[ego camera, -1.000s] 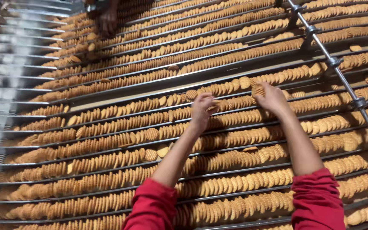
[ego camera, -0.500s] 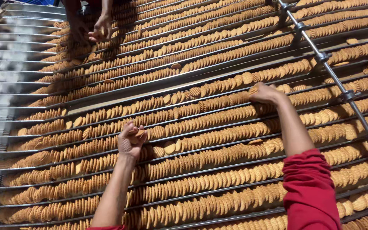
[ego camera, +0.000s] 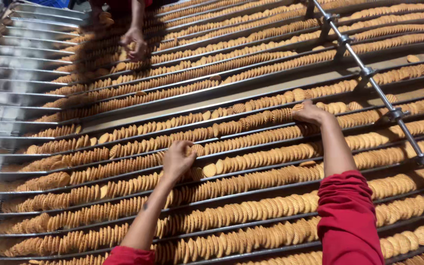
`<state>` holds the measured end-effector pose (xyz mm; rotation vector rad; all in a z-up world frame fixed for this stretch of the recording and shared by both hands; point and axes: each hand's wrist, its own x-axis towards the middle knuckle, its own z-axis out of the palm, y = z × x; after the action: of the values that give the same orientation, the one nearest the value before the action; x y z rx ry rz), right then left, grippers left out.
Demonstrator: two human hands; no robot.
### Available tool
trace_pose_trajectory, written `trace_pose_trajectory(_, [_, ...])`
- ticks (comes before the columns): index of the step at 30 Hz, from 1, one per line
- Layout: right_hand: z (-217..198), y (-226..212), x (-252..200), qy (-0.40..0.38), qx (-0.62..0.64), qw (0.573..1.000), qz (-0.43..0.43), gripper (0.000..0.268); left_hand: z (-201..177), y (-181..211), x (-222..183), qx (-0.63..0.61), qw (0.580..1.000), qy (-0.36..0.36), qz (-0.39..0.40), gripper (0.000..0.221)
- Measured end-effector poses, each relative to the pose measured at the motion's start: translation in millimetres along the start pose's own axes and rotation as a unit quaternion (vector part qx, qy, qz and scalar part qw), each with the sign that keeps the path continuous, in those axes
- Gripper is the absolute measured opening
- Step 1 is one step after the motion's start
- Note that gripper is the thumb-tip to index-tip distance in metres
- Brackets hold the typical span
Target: The person organizes and stacks biscuits on a moving conveyor belt system by hand, occasionally picking up individual biscuits from a collection area and placing them into the rows.
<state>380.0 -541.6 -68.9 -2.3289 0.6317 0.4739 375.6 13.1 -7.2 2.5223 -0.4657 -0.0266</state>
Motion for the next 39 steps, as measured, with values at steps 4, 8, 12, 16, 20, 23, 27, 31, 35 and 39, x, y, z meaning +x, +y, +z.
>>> trace_pose_trajectory(4, [1.8,2.8,11.8,-0.021,0.010,1.000,0.009,0.073,-3.2,3.8,15.5,0.155,0.985,-0.075,0.019,0.037])
trace_pose_trajectory(8, [-10.9,11.3,6.5,-0.022,-0.003,1.000,0.004,0.087,-7.1,-2.8,21.1,0.130,0.981,-0.144,-0.006,0.043])
trace_pose_trajectory(12, [-6.0,-8.0,-27.9,0.044,-0.013,0.999,0.015,0.112,-6.3,-8.8,10.6,0.153,0.980,-0.124,0.038,0.039])
trace_pose_trajectory(16, [22.1,-26.8,-59.8,0.134,-0.018,0.990,-0.024,0.089,4.8,-12.1,15.3,0.124,0.984,-0.115,0.047,0.030])
trace_pose_trajectory(20, [39.4,-35.3,-73.7,0.209,-0.065,0.975,-0.046,0.074,7.8,-9.6,19.2,0.127,0.978,-0.154,0.061,0.023])
trace_pose_trajectory(23, [33.6,-24.8,-87.9,0.277,-0.048,0.960,0.006,0.068,0.3,-7.6,14.1,0.119,0.978,-0.135,0.102,0.024])
trace_pose_trajectory(27, [33.2,-23.0,-74.9,0.291,-0.189,0.936,0.060,0.077,-11.4,-12.6,2.7,0.047,0.989,-0.121,0.069,0.021])
trace_pose_trajectory(31, [37.3,-31.0,-56.8,0.203,-0.072,0.975,0.049,0.087,-8.6,-30.2,-3.7,-0.005,0.991,-0.097,0.095,0.019])
trace_pose_trajectory(35, [49.2,-33.5,-63.5,0.194,-0.040,0.980,0.001,0.083,-8.6,-50.4,1.1,-0.078,0.991,-0.093,0.063,0.017])
trace_pose_trajectory(39, [70.6,-38.9,-60.0,0.369,-0.183,0.909,0.063,0.078,-22.3,-48.5,1.9,-0.246,0.969,-0.011,0.023,0.039])
